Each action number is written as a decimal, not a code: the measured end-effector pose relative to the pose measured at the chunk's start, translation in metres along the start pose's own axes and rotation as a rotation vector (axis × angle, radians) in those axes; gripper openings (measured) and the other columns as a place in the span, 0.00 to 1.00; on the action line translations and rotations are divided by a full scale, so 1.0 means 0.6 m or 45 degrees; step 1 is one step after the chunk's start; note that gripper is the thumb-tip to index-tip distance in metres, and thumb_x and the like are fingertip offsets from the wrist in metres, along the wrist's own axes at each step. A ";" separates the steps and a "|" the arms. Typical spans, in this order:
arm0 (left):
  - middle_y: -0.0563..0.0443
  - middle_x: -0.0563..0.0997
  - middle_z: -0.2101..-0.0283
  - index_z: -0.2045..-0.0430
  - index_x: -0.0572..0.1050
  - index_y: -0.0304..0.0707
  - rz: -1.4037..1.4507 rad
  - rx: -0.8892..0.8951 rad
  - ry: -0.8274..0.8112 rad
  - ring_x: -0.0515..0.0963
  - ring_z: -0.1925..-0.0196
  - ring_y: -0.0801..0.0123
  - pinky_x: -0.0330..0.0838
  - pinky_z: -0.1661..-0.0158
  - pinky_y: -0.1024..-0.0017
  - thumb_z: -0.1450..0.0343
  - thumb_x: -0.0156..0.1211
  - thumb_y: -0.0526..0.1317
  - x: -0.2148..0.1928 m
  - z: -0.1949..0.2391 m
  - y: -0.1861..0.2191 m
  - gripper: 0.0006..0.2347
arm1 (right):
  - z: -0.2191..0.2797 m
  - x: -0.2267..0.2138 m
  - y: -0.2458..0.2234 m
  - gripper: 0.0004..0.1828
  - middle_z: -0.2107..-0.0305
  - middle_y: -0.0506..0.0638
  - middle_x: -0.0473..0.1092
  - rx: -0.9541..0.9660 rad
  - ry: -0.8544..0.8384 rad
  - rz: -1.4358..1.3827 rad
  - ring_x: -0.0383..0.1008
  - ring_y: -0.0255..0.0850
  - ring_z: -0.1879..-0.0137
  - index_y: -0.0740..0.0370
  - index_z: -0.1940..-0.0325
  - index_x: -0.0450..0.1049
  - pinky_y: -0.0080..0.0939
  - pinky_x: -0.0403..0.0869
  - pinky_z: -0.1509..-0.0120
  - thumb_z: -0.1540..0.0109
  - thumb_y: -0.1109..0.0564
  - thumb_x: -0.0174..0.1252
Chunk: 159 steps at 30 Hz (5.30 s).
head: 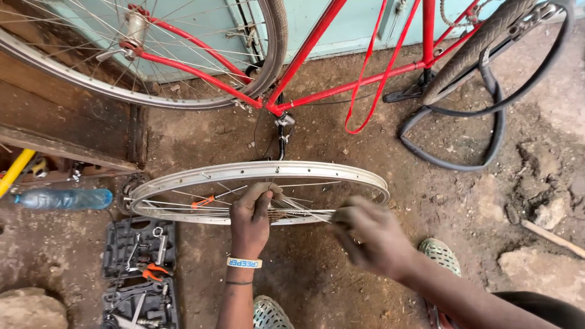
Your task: The person laces a bicycle wheel by inserting spokes through the rim and hub. They rotate the wheel to access different sections and continue threading the spokes by hand.
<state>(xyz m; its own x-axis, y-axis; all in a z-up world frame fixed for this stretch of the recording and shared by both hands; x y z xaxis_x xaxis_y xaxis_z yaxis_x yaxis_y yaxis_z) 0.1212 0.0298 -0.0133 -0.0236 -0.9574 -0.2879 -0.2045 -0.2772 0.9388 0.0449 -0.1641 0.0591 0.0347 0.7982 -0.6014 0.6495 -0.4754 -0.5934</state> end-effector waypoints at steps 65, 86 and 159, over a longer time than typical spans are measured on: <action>0.56 0.86 0.68 0.67 0.79 0.42 -0.049 0.031 -0.136 0.84 0.65 0.71 0.74 0.61 0.73 0.22 0.47 0.42 0.067 0.026 0.025 0.12 | 0.116 0.018 -0.014 0.27 0.64 0.53 0.72 0.394 -0.990 0.440 0.73 0.44 0.83 0.64 0.41 0.60 0.53 0.75 0.84 0.45 0.73 0.48; 0.48 0.80 0.68 0.68 0.77 0.35 -0.508 0.574 0.221 0.75 0.68 0.61 0.67 0.64 0.65 0.28 0.59 0.43 0.079 0.058 0.137 0.09 | -0.049 -0.136 -0.035 0.08 0.74 0.52 0.65 -0.006 0.134 -0.149 0.62 0.46 0.73 0.64 0.62 0.66 0.45 0.62 0.65 0.29 0.60 0.45; 0.42 0.80 0.77 0.63 0.81 0.27 0.624 0.085 0.058 0.73 0.72 0.71 0.69 0.68 0.72 0.24 0.49 0.29 0.019 0.043 0.092 0.09 | 0.128 0.182 0.138 0.42 0.66 0.75 0.77 1.666 -0.729 -1.079 0.81 0.57 0.73 0.71 0.24 0.46 0.58 0.85 0.70 0.38 0.58 0.56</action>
<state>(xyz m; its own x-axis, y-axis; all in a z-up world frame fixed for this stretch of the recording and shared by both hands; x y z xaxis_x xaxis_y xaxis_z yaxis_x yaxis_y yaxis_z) 0.0845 0.0059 0.0305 -0.0899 -0.9768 0.1941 -0.2420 0.2105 0.9472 0.0444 -0.1446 -0.0971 -0.4303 0.8855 0.1751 -0.7083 -0.2110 -0.6737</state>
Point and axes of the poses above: each hand's wrist, its own z-axis away from the middle knuckle, its own x-axis out of the palm, y = z × x, the point moved 10 cm from there along -z, towards the middle knuckle
